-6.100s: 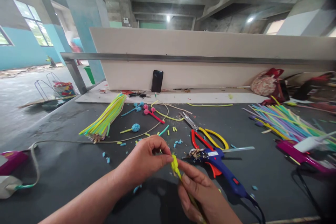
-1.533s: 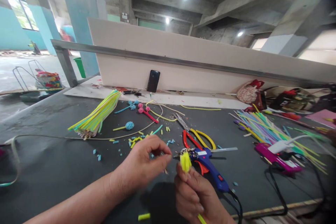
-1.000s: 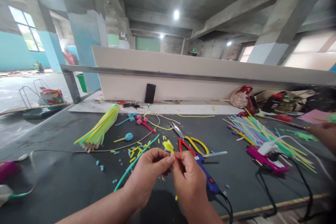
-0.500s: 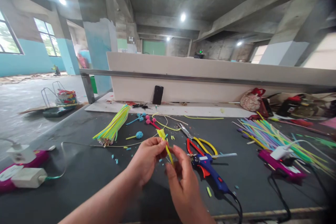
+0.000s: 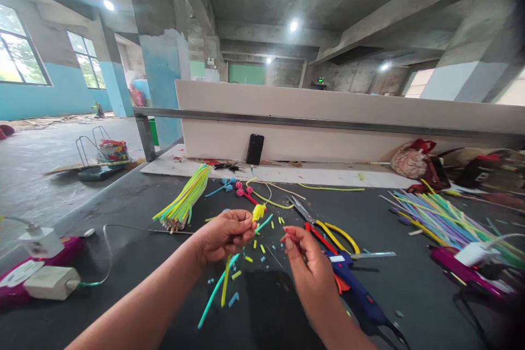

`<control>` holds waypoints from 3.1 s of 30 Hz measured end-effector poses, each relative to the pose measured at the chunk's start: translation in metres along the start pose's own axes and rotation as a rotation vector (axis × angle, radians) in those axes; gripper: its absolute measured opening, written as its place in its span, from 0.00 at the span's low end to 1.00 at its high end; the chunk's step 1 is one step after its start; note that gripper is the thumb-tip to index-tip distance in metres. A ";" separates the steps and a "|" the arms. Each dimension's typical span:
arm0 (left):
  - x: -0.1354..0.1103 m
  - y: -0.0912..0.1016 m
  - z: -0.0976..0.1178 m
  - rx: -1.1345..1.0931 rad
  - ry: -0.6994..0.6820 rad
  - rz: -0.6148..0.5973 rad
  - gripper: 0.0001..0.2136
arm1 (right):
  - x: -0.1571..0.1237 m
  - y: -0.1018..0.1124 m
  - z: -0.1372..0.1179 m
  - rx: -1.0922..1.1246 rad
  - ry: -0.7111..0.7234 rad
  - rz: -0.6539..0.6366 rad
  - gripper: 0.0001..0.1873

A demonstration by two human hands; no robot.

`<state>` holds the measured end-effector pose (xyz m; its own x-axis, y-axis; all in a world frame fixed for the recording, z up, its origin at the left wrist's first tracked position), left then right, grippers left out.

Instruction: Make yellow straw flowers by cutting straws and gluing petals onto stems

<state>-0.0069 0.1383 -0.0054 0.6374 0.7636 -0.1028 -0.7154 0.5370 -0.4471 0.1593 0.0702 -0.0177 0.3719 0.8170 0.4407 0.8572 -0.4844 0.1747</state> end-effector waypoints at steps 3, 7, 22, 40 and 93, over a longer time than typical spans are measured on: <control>-0.002 0.002 -0.006 -0.041 0.007 -0.019 0.09 | 0.014 -0.016 -0.010 0.131 -0.103 -0.032 0.14; -0.005 0.005 -0.010 -0.090 0.004 -0.033 0.09 | 0.032 -0.034 -0.016 0.293 -0.158 -0.116 0.13; -0.001 0.009 -0.018 -0.176 0.015 0.056 0.09 | 0.037 -0.053 0.002 0.665 -0.336 -0.333 0.14; -0.002 0.000 -0.024 -0.175 0.067 -0.032 0.08 | 0.033 -0.054 0.007 0.652 -0.333 -0.407 0.09; -0.014 0.040 0.018 0.000 -0.064 0.185 0.08 | 0.045 -0.097 0.015 -0.828 0.282 -0.426 0.04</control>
<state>-0.0496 0.1558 -0.0060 0.4754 0.8707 -0.1262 -0.8185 0.3852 -0.4261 0.0978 0.1586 -0.0283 -0.1027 0.9221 0.3732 0.3384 -0.3204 0.8848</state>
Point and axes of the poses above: each hand's wrist, its own x-axis towards the middle knuckle, its own y-axis out of the back of the hand, z = x × y, the point moved 3 cm from there along x, towards the middle knuckle, and after that the axes turned 8 degrees about z, right-handed, at the moved point
